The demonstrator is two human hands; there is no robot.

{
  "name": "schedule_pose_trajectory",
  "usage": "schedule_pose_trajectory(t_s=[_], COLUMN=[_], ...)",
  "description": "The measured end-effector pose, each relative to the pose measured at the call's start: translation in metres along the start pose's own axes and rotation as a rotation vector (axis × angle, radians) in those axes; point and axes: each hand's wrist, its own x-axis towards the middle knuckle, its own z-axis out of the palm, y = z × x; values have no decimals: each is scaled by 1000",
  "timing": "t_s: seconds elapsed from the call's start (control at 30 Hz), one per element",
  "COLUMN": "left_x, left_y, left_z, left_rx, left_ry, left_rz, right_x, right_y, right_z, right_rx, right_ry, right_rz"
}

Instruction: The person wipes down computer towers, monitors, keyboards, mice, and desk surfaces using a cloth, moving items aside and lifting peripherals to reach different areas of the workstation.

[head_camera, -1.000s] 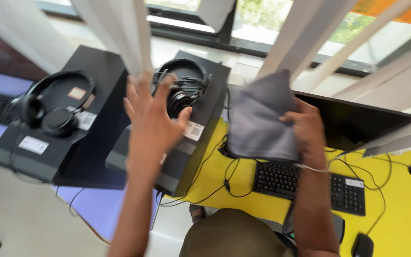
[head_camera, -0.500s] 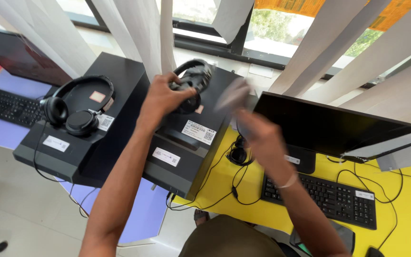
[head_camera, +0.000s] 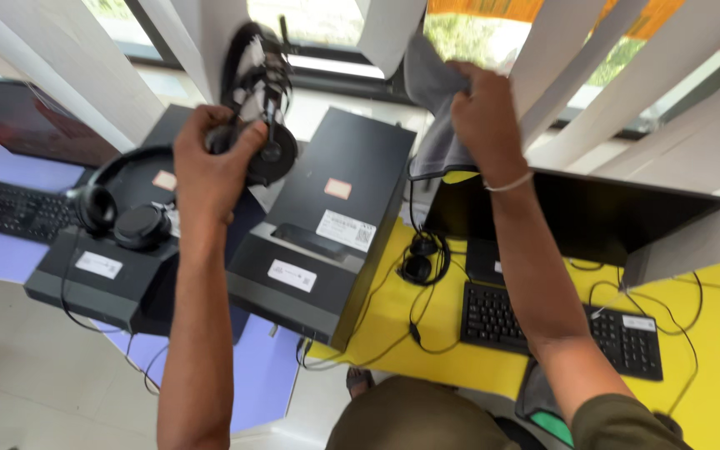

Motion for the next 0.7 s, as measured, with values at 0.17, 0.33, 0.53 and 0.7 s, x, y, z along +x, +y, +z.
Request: schedule_pose_trajectory(t_s=[0.17,0.33,0.53,0.7], left_x=[-5,-20,-30,-32], left_y=[-12,-40,-58,-58], left_z=[8,40,48,53], left_rx=[242,422,473,446], left_ry=[-91,-198,-273,-278], left_rz=[103,162,128,63], right_x=[-50,-154,-358,-320], right_y=[-5,78,74,45], right_z=[-42,5,141,188], right_rx=[192,175,361,480], right_ry=[-46,149,-244,-111], right_rz=[-122,379,707,508])
